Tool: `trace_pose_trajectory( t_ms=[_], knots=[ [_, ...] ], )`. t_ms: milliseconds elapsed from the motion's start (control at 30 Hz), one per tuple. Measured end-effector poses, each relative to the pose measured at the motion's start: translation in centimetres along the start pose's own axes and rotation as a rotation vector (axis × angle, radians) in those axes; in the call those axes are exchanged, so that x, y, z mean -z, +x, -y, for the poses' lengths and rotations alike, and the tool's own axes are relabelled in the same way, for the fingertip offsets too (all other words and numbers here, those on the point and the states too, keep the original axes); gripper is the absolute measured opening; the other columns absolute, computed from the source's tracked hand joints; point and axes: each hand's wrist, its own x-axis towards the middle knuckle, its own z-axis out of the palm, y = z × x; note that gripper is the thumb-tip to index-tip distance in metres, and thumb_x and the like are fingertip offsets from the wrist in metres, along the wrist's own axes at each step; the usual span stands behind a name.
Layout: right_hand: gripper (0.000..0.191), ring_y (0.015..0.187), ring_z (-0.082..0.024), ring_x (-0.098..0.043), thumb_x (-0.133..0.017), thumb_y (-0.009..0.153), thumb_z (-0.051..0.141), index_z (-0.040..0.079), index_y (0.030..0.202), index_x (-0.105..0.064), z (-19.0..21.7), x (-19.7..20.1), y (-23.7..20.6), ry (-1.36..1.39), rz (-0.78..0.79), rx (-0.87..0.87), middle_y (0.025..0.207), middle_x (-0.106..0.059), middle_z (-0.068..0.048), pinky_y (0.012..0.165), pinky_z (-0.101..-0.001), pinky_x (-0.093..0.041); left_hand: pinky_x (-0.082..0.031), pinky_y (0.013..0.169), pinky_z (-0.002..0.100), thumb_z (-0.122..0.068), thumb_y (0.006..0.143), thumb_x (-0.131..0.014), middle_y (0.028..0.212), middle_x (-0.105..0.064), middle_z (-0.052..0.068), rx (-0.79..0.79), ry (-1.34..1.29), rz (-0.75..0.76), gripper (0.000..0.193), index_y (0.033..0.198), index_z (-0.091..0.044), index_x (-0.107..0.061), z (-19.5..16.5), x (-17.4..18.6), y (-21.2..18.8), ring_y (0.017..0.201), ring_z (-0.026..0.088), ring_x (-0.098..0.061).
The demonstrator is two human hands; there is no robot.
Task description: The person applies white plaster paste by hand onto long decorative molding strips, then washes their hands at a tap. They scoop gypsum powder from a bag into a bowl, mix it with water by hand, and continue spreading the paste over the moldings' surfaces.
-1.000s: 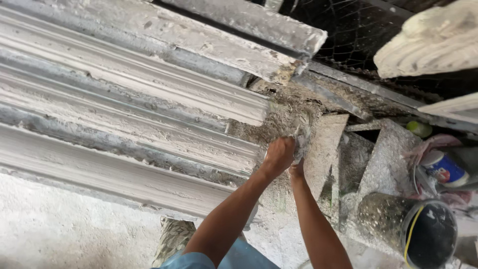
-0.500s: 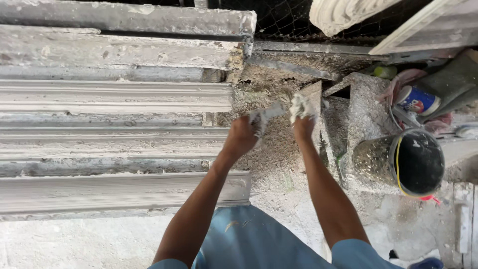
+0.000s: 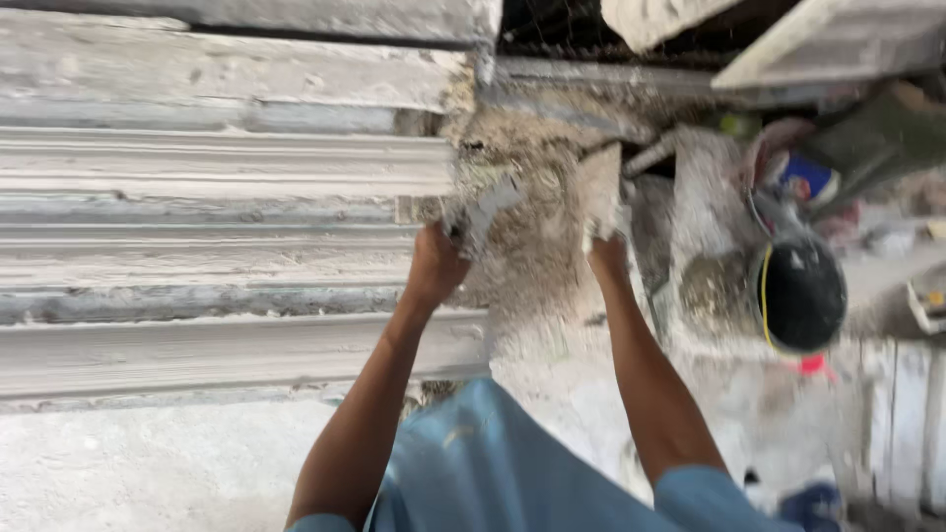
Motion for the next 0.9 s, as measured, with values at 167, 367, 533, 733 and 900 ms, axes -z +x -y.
trace_pose_trajectory(
  t_ms=[167, 367, 533, 733, 900],
  knots=[
    [0.035, 0.113, -0.029, -0.068, -0.06, 0.099, 0.031, 0.016, 0.13, -0.059, 2.3, 0.9, -1.5, 0.381, -0.028, 0.165, 0.13, -0.068, -0.009, 0.092, -0.0434, -0.056, -0.055, 0.075, 0.042, -0.001, 0.079, -0.073, 0.091, -0.072, 0.028, 0.282, 0.059, 0.009, 0.033, 0.109, 0.01, -0.063, -0.5, 3.0, -3.6, 0.083, 0.033, -0.068],
    [0.034, 0.113, -0.027, -0.068, -0.06, 0.1, 0.029, 0.016, 0.131, -0.058, 8.7, -4.4, -9.1, 0.899, 0.635, 0.252, 0.132, -0.067, -0.008, 0.091, -0.043, -0.056, -0.055, 0.077, 0.034, -0.007, 0.084, -0.077, 0.099, -0.074, 0.009, 0.252, -0.357, -0.095, 0.035, 0.113, 0.006, -0.063, -1.0, 11.1, -11.0, 0.093, 0.017, -0.066],
    [0.039, 0.106, -0.026, -0.069, -0.061, 0.099, 0.03, 0.016, 0.134, -0.055, 12.3, -14.8, -23.8, 0.737, 1.069, -0.01, 0.125, -0.068, -0.012, 0.086, -0.0443, -0.059, -0.052, 0.065, 0.03, -0.011, 0.088, -0.074, 0.087, -0.072, 0.003, 0.332, -0.471, -0.048, 0.023, 0.109, -0.001, -0.071, -1.8, 21.3, -20.9, 0.075, 0.012, -0.061],
    [0.041, 0.104, -0.024, -0.07, -0.063, 0.094, 0.033, 0.016, 0.131, -0.057, 13.6, -27.8, -42.6, 0.549, 1.641, -0.34, 0.121, -0.069, -0.013, 0.085, -0.0438, -0.06, -0.052, 0.065, 0.028, -0.012, 0.089, -0.067, 0.081, -0.067, 0.0, 0.39, -0.451, -0.283, 0.019, 0.105, -0.002, -0.072, 0.0, 34.0, -35.1, 0.072, 0.009, -0.059],
    [0.042, 0.103, -0.022, -0.068, -0.064, 0.094, 0.033, 0.016, 0.132, -0.057, 12.0, -39.0, -56.1, 0.298, 1.882, -0.262, 0.121, -0.068, -0.012, 0.085, -0.0417, -0.059, -0.05, 0.065, 0.029, -0.015, 0.091, -0.063, 0.083, -0.067, 0.002, 0.448, -0.534, -0.492, 0.023, 0.108, -0.001, -0.072, 2.3, 45.5, -48.1, 0.071, 0.011, -0.056]
  ],
)
